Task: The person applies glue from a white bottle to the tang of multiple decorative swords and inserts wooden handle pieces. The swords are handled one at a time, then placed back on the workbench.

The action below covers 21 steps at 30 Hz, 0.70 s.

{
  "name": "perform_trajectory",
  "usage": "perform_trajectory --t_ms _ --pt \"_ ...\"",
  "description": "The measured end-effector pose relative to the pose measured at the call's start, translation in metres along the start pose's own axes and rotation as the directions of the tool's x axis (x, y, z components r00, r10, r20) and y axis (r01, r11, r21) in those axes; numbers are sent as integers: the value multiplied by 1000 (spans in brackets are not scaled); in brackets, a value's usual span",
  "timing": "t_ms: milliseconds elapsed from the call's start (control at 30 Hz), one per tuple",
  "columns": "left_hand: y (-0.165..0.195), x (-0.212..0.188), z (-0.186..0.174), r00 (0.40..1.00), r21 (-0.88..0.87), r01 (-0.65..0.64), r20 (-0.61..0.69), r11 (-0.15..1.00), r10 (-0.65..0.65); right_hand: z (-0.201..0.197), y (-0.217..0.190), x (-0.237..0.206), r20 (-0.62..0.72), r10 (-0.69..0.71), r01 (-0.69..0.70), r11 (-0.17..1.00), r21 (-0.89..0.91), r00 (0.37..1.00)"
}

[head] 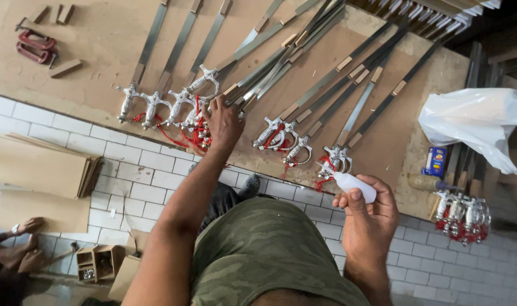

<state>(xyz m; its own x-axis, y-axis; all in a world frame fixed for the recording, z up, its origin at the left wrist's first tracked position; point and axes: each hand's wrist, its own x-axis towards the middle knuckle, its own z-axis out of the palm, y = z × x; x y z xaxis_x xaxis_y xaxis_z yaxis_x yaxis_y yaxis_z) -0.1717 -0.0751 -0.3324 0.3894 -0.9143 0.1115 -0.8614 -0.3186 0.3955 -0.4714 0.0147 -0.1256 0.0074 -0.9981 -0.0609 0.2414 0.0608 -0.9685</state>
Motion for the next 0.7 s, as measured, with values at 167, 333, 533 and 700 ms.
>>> perform_trajectory --t_ms 167,333,533,700 --pt "-35 -1 -42 983 -219 1 178 976 39 37 6 -8 -44 -65 65 998 4 997" --pt "-101 -27 -156 957 -286 -132 211 949 196 90 10 -20 8 -119 120 992 -44 993" --pt "-146 -43 -297 937 -371 -47 305 927 170 170 7 -33 260 -166 207 968 -140 951" --pt "-171 -45 -357 909 -422 -134 307 897 281 235 -8 -48 344 -188 326 854 -405 920"
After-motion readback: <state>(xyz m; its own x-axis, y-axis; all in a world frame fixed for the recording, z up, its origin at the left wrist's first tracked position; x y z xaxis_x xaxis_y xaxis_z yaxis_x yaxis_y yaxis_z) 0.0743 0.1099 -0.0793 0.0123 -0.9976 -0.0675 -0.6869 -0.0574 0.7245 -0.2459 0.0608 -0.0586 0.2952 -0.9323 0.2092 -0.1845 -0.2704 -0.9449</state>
